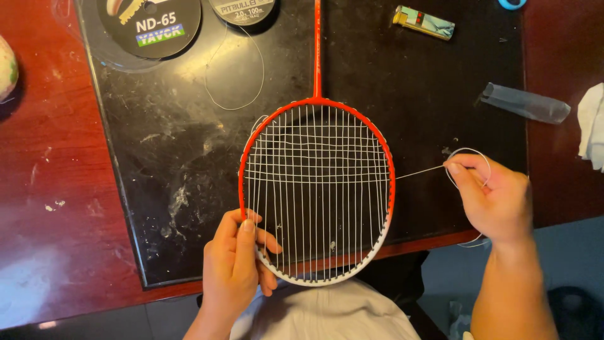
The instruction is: Manual weaving of strings into a badminton racket frame.
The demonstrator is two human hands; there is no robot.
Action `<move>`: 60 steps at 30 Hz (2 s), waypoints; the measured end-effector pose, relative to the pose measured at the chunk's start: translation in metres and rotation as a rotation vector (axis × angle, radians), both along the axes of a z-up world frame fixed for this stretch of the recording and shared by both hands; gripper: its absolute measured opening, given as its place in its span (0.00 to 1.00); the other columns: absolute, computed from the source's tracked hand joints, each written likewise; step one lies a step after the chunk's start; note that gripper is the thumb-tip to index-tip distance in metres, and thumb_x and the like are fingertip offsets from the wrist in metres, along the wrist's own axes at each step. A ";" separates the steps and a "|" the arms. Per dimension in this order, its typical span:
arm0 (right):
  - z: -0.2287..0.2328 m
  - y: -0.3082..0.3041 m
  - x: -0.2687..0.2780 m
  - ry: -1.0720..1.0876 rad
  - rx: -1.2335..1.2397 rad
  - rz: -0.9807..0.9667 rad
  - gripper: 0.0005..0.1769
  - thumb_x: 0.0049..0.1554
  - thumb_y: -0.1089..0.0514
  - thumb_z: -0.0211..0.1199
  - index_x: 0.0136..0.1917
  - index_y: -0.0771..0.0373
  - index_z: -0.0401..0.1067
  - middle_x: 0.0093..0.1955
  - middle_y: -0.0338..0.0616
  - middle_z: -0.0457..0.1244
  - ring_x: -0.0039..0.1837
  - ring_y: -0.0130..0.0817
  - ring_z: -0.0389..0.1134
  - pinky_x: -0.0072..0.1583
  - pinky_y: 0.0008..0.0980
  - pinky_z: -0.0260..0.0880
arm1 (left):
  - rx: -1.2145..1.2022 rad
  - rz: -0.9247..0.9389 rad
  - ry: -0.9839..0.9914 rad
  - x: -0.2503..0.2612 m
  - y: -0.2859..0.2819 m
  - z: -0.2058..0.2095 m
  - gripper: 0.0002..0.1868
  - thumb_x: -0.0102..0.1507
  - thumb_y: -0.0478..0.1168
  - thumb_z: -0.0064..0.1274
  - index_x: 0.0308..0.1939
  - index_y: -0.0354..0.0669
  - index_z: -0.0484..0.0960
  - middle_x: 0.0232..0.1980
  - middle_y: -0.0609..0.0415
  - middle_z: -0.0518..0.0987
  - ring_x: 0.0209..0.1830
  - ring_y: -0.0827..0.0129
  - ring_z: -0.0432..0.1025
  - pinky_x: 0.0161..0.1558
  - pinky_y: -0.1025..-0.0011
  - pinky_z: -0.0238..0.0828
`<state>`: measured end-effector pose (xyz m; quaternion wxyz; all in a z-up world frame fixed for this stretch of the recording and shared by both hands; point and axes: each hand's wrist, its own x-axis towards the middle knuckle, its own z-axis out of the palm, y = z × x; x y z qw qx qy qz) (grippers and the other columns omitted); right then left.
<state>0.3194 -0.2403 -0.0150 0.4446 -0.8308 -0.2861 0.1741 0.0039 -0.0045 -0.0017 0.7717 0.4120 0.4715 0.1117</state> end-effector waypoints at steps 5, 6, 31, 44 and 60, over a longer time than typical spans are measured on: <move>0.014 -0.001 -0.009 -0.252 -0.277 -0.084 0.08 0.66 0.59 0.65 0.56 0.64 0.80 0.28 0.37 0.61 0.30 0.16 0.54 0.34 0.21 0.53 | 0.061 -0.020 0.025 0.005 -0.004 0.002 0.14 0.70 0.41 0.34 0.51 0.34 0.68 0.29 0.45 0.82 0.06 0.74 0.66 0.07 0.75 0.61; 0.014 0.000 -0.010 -0.252 -0.277 -0.086 0.08 0.66 0.59 0.65 0.56 0.64 0.80 0.28 0.37 0.61 0.30 0.16 0.54 0.34 0.21 0.53 | 0.061 -0.022 0.025 0.005 -0.005 0.004 0.14 0.70 0.41 0.34 0.51 0.34 0.68 0.29 0.45 0.82 0.06 0.74 0.66 0.07 0.75 0.61; 0.092 -0.035 -0.045 -0.360 -0.321 -0.230 0.12 0.69 0.55 0.58 0.53 0.67 0.68 0.34 0.48 0.61 0.32 0.27 0.60 0.38 0.26 0.59 | 0.869 -0.278 0.369 0.023 0.001 0.043 0.20 0.59 0.35 0.60 0.55 0.38 0.80 0.39 0.53 0.79 0.23 0.75 0.78 0.24 0.77 0.75; 0.040 0.036 -0.105 0.208 0.049 0.248 0.05 0.65 0.64 0.52 0.55 0.64 0.63 0.30 0.33 0.60 0.31 0.18 0.60 0.35 0.22 0.60 | 1.194 -0.732 -0.477 0.083 -0.047 0.046 0.14 0.64 0.35 0.63 0.51 0.34 0.80 0.34 0.52 0.75 0.29 0.64 0.74 0.29 0.67 0.72; 0.030 0.023 -0.068 0.345 0.268 0.371 0.09 0.50 0.69 0.69 0.47 0.68 0.77 0.38 0.41 0.66 0.36 0.21 0.62 0.37 0.22 0.58 | 0.737 -0.668 -0.381 0.106 -0.034 0.037 0.05 0.62 0.32 0.56 0.41 0.37 0.79 0.34 0.52 0.75 0.26 0.70 0.75 0.30 0.75 0.73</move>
